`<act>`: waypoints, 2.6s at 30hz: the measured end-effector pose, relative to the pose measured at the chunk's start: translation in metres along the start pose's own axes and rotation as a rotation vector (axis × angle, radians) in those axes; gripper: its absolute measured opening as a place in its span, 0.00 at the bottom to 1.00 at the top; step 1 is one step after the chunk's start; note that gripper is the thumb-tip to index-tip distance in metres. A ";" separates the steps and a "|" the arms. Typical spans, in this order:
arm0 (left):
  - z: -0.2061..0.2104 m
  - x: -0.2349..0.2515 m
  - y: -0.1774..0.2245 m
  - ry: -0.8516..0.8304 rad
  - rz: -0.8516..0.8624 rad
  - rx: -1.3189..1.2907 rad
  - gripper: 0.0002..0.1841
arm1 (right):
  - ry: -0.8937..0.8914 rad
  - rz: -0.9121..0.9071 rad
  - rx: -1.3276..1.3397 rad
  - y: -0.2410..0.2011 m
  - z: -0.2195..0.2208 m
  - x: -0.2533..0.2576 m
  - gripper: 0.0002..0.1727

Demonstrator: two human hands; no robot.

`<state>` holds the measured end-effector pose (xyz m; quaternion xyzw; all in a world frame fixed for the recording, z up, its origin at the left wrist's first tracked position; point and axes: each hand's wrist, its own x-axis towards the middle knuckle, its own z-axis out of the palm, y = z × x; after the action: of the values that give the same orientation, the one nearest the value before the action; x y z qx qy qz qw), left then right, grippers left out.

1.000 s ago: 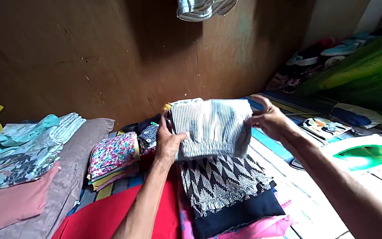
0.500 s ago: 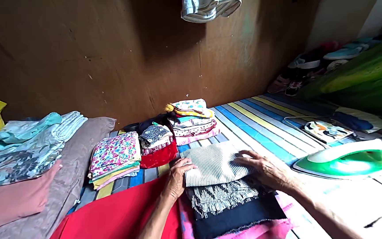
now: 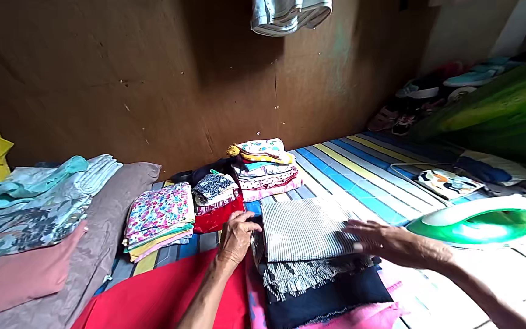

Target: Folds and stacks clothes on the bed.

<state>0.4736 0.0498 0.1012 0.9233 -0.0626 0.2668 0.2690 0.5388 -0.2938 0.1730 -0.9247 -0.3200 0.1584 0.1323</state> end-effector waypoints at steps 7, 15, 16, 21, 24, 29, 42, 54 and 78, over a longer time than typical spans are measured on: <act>0.019 0.054 0.118 0.150 0.102 -0.051 0.20 | 0.403 0.087 0.161 -0.012 -0.007 0.080 0.30; 0.049 0.026 0.130 -0.450 -0.319 0.207 0.30 | 0.052 0.220 -0.112 -0.014 0.045 0.116 0.33; 0.044 0.018 0.125 -0.454 -0.378 0.245 0.30 | 0.049 0.235 -0.103 -0.014 0.043 0.117 0.34; 0.045 -0.027 0.092 -0.106 -0.375 0.245 0.29 | 0.097 0.153 -0.079 -0.035 0.035 0.115 0.33; 0.050 -0.037 0.084 0.085 -0.356 0.116 0.29 | 0.177 0.096 -0.018 -0.044 0.047 0.120 0.32; 0.041 -0.034 0.079 0.009 -0.463 0.070 0.34 | 0.265 0.367 -0.074 -0.047 0.050 0.118 0.31; 0.010 0.008 0.092 0.020 -0.622 -0.169 0.30 | 0.462 0.242 0.092 -0.030 0.018 0.060 0.18; 0.006 0.000 0.092 -0.019 -0.621 -0.081 0.25 | 0.311 0.290 0.076 -0.015 0.017 0.056 0.21; 0.058 0.057 0.088 -0.593 -0.586 0.287 0.34 | 0.041 0.103 -0.055 -0.008 0.039 0.130 0.31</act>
<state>0.5254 -0.0540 0.1303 0.9667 0.1652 -0.0915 0.1727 0.6163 -0.1999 0.1126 -0.9462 -0.2734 0.1373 0.1052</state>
